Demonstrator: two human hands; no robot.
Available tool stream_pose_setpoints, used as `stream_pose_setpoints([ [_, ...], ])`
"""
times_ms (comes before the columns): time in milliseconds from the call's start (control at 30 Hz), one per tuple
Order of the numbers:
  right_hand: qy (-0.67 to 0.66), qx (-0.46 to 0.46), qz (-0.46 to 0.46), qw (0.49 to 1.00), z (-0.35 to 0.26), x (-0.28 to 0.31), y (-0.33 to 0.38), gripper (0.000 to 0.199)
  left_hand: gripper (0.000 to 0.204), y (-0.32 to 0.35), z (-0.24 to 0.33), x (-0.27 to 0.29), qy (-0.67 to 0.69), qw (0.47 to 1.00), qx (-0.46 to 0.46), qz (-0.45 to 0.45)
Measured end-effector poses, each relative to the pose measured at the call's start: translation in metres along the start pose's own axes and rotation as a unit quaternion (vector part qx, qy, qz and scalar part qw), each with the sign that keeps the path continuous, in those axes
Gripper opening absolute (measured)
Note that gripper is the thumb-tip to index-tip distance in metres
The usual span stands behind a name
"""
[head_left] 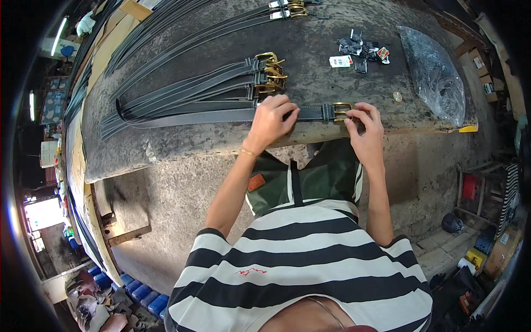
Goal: Attaching hardware components and adhesive tags to a batch of finished leather belts on a workshop bench.
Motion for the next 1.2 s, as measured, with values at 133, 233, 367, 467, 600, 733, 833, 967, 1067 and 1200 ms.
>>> stream_pose_setpoints([
  [133, 0.064, 0.034, 0.005, 0.997, 0.008, 0.0, 0.006, 0.021, 0.009, -0.013, 0.014, -0.021, 0.01, 0.999, -0.03, -0.033],
  [233, 0.114, 0.095, -0.002, 0.989, 0.002, -0.006, 0.008, 0.029, 0.009, -0.018, 0.021, -0.031, 0.018, 0.998, -0.043, -0.041],
  [367, 0.148, 0.102, 0.003, 0.984, 0.002, -0.014, 0.01, 0.028, 0.01, -0.018, 0.024, -0.036, 0.026, 0.998, -0.047, -0.037],
  [467, 0.186, 0.097, 0.014, 0.978, -0.001, -0.017, 0.008, 0.025, 0.016, -0.018, 0.027, -0.036, 0.031, 0.998, -0.046, -0.011],
  [600, 0.18, 0.084, 0.0, 0.98, 0.002, -0.021, 0.003, 0.022, 0.033, -0.022, 0.038, -0.032, 0.05, 0.996, -0.049, -0.054],
  [733, 0.117, 0.037, 0.007, 0.992, 0.002, -0.021, -0.001, 0.019, 0.036, -0.027, 0.038, -0.044, 0.04, 0.992, -0.083, -0.084],
  [833, 0.095, -0.019, 0.031, 0.995, 0.0, -0.023, 0.003, 0.019, 0.037, -0.032, 0.04, -0.055, 0.049, 0.992, -0.082, -0.084],
  [967, 0.123, -0.092, 0.039, 0.987, -0.01, -0.027, 0.012, 0.023, 0.035, -0.034, 0.041, -0.058, 0.049, 0.992, -0.08, -0.088],
  [1067, 0.129, -0.072, 0.047, 0.988, -0.006, -0.029, 0.018, 0.032, 0.034, -0.034, 0.044, -0.059, 0.041, 0.991, -0.081, -0.1],
  [1200, 0.031, -0.043, 0.118, 0.992, -0.004, -0.032, 0.023, 0.041, 0.03, -0.034, 0.045, -0.059, 0.035, 0.99, -0.073, -0.115],
])
Point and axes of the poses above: each hand's wrist, its own y-axis away from the middle knuckle, its own x-axis out of the back of the hand, z = x × y, the point moved 2 cm from there along -y, towards the middle knuckle, and after that the axes turned 9 degrees about -z, right-handed, at the moved point
